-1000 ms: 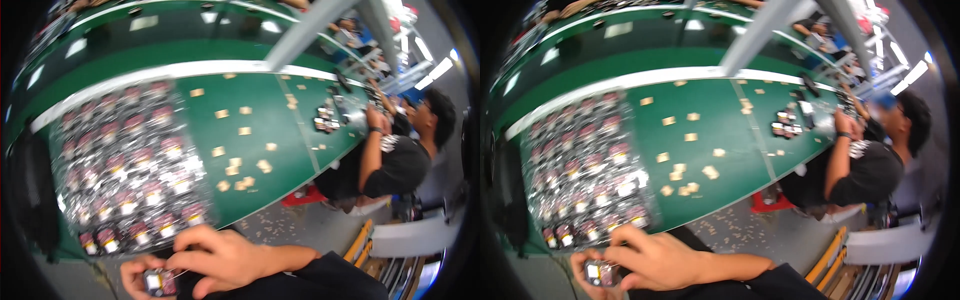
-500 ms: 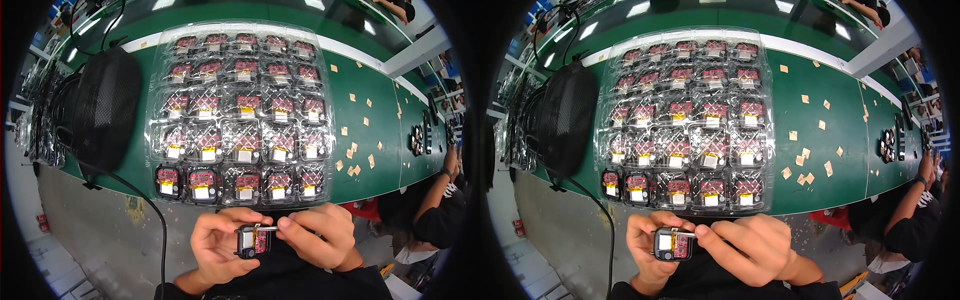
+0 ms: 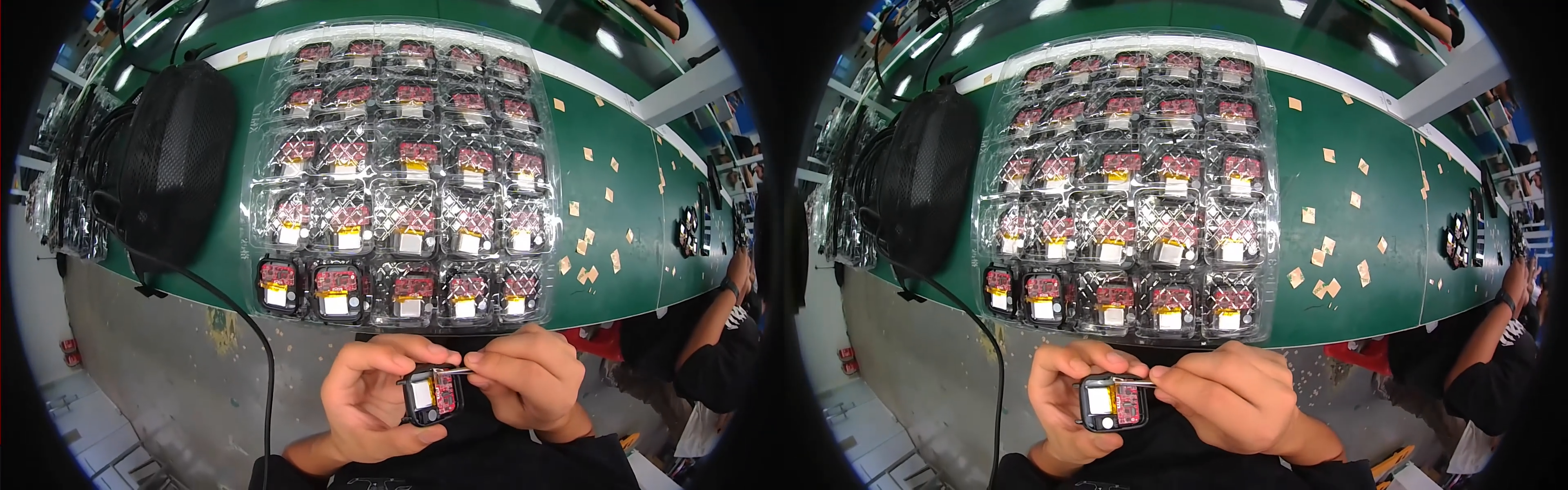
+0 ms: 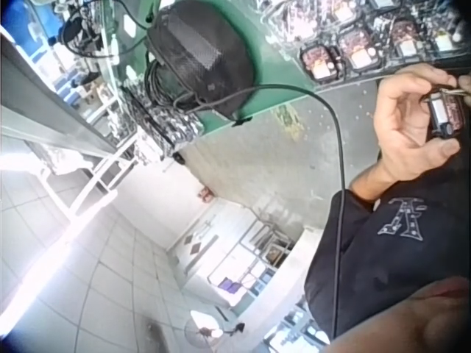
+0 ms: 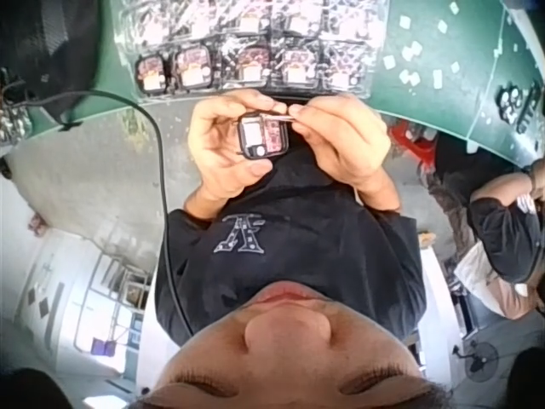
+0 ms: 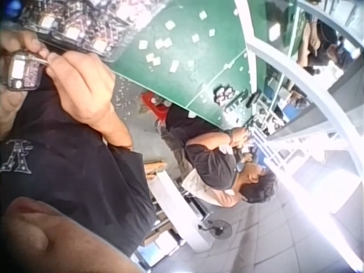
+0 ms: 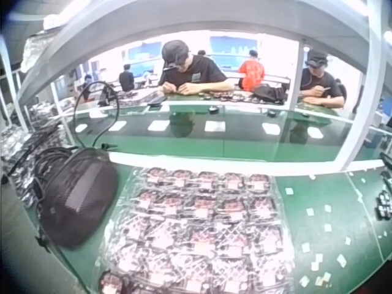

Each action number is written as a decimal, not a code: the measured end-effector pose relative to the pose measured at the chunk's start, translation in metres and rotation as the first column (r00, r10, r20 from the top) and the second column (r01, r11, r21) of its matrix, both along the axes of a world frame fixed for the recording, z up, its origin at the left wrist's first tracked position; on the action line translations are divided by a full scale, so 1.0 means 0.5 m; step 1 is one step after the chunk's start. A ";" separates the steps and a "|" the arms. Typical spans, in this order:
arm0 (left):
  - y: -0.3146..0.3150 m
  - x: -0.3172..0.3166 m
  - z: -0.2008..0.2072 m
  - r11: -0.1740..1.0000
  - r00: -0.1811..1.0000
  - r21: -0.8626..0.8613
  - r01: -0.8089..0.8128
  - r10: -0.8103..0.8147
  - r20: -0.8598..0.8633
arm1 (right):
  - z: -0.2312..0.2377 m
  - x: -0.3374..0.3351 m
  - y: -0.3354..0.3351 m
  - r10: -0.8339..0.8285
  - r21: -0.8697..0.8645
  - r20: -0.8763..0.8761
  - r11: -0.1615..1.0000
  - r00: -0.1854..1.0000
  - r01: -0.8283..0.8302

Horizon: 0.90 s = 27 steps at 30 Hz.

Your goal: The worker is manually assembling small electronic modules, placing components into trays and using tweezers for precise assembly.

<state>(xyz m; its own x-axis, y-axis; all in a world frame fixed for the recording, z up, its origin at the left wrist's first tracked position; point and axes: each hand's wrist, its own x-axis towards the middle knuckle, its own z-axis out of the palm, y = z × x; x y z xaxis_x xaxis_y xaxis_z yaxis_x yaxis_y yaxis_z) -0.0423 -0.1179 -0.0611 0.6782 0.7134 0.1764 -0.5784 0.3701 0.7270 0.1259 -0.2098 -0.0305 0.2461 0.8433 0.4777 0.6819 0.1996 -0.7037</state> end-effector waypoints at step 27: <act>0.000 -0.002 0.002 1.000 1.000 0.029 -0.010 0.010 -0.029 | -0.001 -0.006 0.003 -0.049 -0.041 0.007 0.998 0.999 0.049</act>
